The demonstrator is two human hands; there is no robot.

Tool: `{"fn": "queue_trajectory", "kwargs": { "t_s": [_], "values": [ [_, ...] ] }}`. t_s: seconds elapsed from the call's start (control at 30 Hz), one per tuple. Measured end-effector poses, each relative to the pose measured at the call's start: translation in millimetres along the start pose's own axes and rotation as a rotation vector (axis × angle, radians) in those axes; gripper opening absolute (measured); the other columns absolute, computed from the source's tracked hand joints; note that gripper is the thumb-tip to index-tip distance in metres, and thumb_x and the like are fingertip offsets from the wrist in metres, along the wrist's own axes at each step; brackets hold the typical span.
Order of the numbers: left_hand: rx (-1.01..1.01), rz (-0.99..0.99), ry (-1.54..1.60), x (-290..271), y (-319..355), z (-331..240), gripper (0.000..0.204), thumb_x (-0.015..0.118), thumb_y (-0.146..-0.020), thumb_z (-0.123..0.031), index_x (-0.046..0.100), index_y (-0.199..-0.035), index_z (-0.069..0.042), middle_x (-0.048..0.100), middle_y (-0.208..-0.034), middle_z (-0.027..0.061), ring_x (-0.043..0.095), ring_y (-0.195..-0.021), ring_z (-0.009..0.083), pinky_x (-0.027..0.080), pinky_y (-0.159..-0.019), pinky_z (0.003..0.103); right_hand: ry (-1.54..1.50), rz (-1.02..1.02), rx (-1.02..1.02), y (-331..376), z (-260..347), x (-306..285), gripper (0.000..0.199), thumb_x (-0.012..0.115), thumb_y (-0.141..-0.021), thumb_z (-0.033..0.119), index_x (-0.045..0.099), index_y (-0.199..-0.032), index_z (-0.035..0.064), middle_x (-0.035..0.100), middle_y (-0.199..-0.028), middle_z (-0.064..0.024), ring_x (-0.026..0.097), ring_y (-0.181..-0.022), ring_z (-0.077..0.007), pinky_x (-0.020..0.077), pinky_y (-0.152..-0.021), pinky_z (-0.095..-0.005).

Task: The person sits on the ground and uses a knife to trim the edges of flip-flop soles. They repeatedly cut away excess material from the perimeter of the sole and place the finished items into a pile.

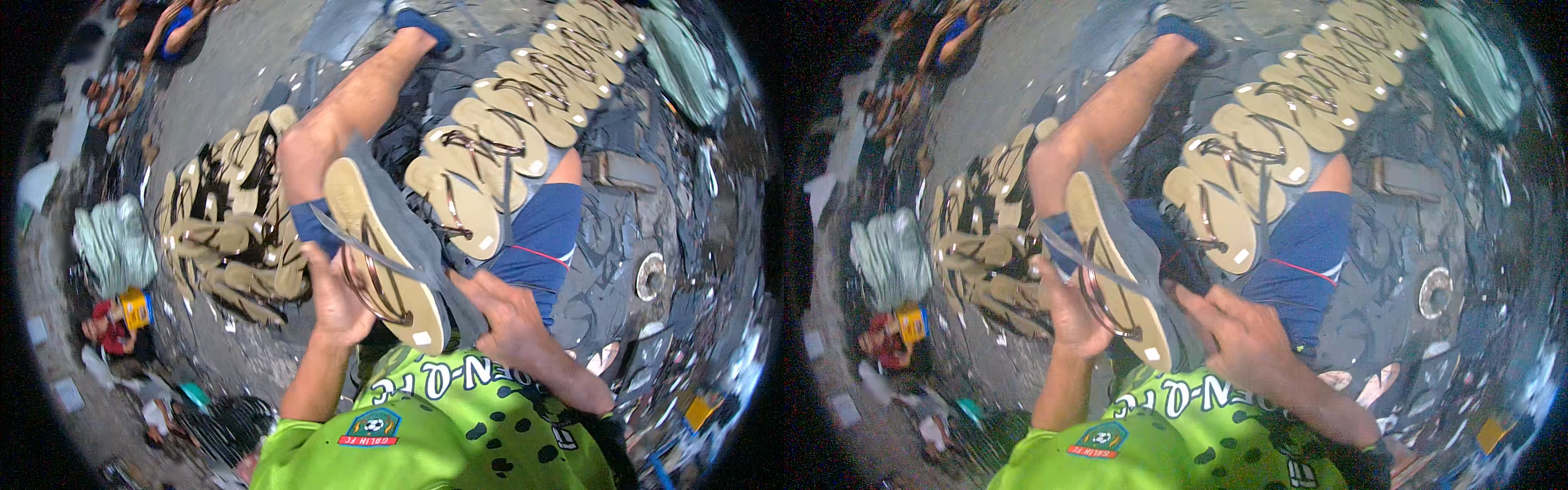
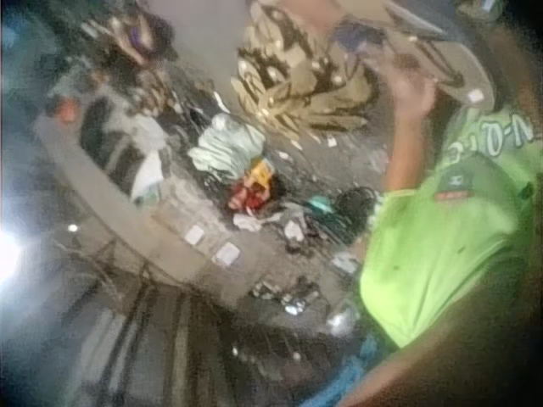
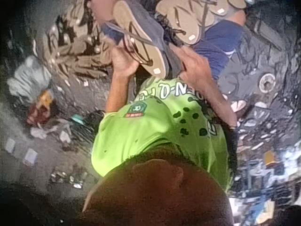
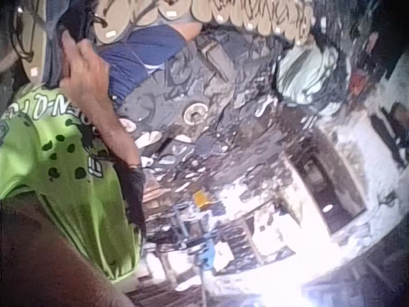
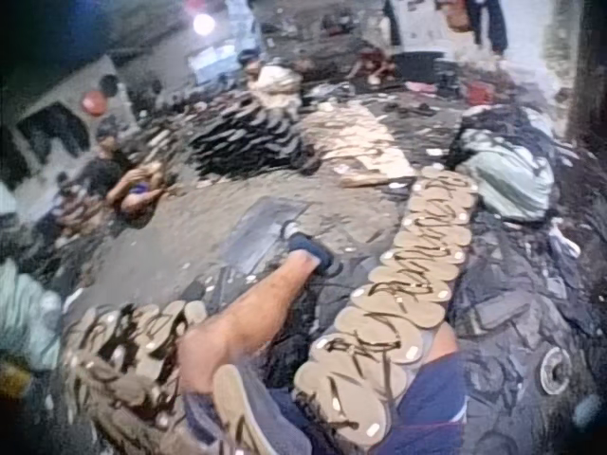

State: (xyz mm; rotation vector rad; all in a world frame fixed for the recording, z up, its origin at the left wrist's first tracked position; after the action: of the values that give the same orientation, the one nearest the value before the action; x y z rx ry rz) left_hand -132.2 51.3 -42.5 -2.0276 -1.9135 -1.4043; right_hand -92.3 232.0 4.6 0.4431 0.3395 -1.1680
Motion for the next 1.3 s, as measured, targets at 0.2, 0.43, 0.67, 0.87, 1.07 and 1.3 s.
{"fn": "queue_trajectory", "kwargs": {
  "t_s": [0.2, 0.43, 0.67, 0.87, 1.07, 1.3],
  "values": [
    [-0.083, -0.158, -0.26, -8.5, 55.8, 24.2, 0.055, 0.058, -0.09, -0.044, 0.049, -0.129, -0.006, 0.065, -0.102, 0.0095, 0.066, -0.089, 0.0192, 0.058, -0.076, 0.035, -0.08, 0.08, -0.087, 44.1, 30.4, 26.6, 0.048, 0.066, -0.083, 0.015, 0.056, -0.13, 0.0185, 0.053, -0.076, -0.0053, 0.058, -0.061, -0.0256, 0.0499, -0.056, -0.038],
    [-0.195, -0.071, 0.309, -11.9, 49.9, 40.1, 0.061, 0.046, -0.088, -0.041, 0.047, -0.133, 0.0, 0.066, -0.108, 0.017, 0.068, -0.093, 0.0276, 0.057, -0.08, 0.041, 0.029, 0.059, -0.141, 44.2, 36.6, 19.3, 0.052, 0.069, -0.081, 0.014, 0.055, -0.13, 0.0183, 0.055, -0.078, -0.0057, 0.059, -0.063, -0.0247, 0.0493, -0.055, -0.0372],
    [-0.245, -0.008, 0.057, 5.7, 39.2, 27.9, 0.052, 0.066, -0.089, -0.033, 0.046, -0.127, -0.004, 0.063, -0.105, 0.0093, 0.067, -0.091, 0.0199, 0.058, -0.08, 0.036, 0.05, 0.041, -0.1, 41.7, 34.7, 16.2, 0.051, 0.068, -0.08, 0.011, 0.056, -0.129, 0.02, 0.056, -0.078, -0.0068, 0.059, -0.061, -0.0261, 0.0487, -0.055, -0.0377],
    [-0.067, -0.07, 0.155, 1.1, 40.7, 18.6, 0.054, 0.059, -0.094, -0.021, 0.032, -0.14, -0.014, 0.056, -0.117, 0.0076, 0.063, -0.1, 0.0197, 0.058, -0.082, 0.037, 0.002, 0.082, 0.173, 107.6, -32.7, 18.8, 0.051, 0.069, -0.08, 0.012, 0.058, -0.128, 0.0259, 0.056, -0.078, -0.0088, 0.06, -0.063, -0.028, 0.0492, -0.056, -0.0371],
    [-0.144, -0.074, 0.11, 3.6, 37.1, 19.7, 0.058, 0.058, -0.095, -0.021, 0.027, -0.145, -0.017, 0.055, -0.119, 0.0057, 0.063, -0.099, 0.0171, 0.057, -0.081, 0.036, 0.13, 0.04, 0.149, 70.0, -3.2, 0.9, 0.051, 0.069, -0.081, 0.011, 0.058, -0.129, 0.0263, 0.057, -0.08, -0.009, 0.057, -0.063, -0.0292, 0.0499, -0.059, -0.0369],
    [-0.141, -0.088, 0.179, -2.0, 38.1, 17.7, 0.055, 0.053, -0.098, -0.018, 0.025, -0.146, -0.016, 0.058, -0.115, 0.007, 0.064, -0.095, 0.0169, 0.059, -0.076, 0.034, 0.067, 0.116, 0.164, 23.9, 14.6, 4.5, 0.045, 0.064, -0.087, 0.014, 0.056, -0.131, 0.0246, 0.053, -0.075, -0.0085, 0.057, -0.063, -0.0285, 0.048, -0.059, -0.0373]
  ]
}}
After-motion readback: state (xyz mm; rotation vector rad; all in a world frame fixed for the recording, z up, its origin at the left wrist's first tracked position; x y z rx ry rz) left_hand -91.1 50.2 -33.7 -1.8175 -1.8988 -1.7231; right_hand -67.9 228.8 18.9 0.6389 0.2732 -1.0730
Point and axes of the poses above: each hand's wrist, its own y-axis away from the middle knuckle, its own x-axis out of the palm, z = x × y, the point moved 9 cm from there along -y, towards the middle knuckle
